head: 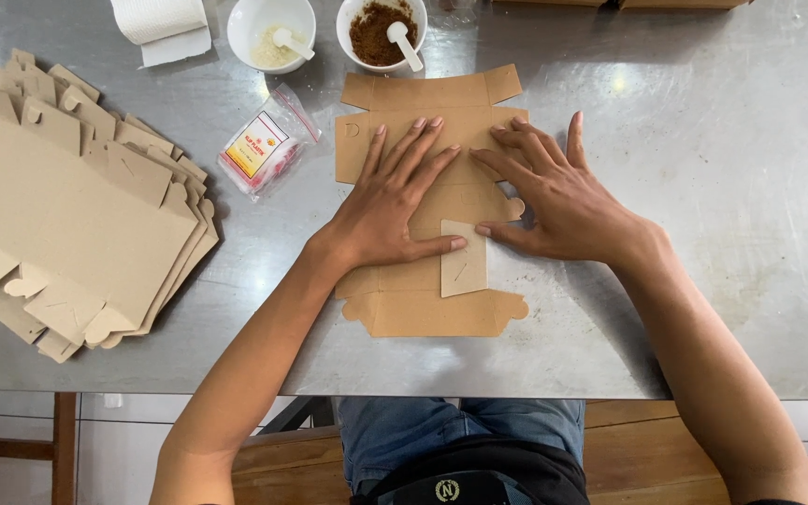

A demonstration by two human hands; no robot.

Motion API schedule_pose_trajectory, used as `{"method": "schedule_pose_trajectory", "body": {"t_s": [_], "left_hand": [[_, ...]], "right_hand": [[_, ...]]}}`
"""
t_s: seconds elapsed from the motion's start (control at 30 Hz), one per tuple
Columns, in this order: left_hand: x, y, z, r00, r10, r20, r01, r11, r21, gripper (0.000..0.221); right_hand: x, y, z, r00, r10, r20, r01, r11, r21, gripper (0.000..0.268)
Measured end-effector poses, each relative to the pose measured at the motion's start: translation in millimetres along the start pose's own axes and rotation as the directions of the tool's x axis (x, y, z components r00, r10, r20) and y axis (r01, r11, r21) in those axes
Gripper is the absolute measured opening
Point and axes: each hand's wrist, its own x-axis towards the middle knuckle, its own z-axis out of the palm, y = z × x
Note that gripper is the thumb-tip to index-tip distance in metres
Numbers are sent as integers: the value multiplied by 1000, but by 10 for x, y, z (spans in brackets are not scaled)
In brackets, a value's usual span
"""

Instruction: Assembling a cardboard box by folding along pre-scored lines and interlocking flaps on a prep table.

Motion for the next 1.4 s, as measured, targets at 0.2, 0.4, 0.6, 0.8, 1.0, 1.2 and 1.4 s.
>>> {"method": "schedule_pose_trajectory", "body": {"t_s": [0.2, 0.4, 0.6, 0.8, 1.0, 1.2, 1.4], "left_hand": [[-3, 7, -5, 1000, 1, -10, -1, 1000, 5, 104], [-3, 1, 11, 1000, 3, -18, -3, 1000, 20, 105], [-6, -12, 28, 999, 10, -36, -10, 1000, 13, 105], [-6, -13, 32, 999, 10, -37, -9, 1000, 19, 107], [-3, -15, 20, 1000, 6, -17, -6, 1000, 12, 104], [-5, -8, 18, 1000, 1, -8, -1, 1000, 17, 106], [-3, -1, -2, 1000, 0, -1, 0, 1000, 4, 105]], "right_hand": [[3, -44, -26, 999, 32, 36, -33, 999, 21, 113], [7, -107, -51, 996, 26, 90, -28, 1000, 13, 131], [19, -162, -83, 986, 40, 164, -43, 999, 20, 143], [7, -99, -50, 997, 22, 73, -24, 1000, 20, 129], [4, -30, -20, 999, 21, 30, -22, 999, 32, 107], [13, -26, -45, 999, 40, 30, -42, 997, 60, 81], [-2, -5, -35, 999, 38, 5, -38, 998, 45, 83]]}}
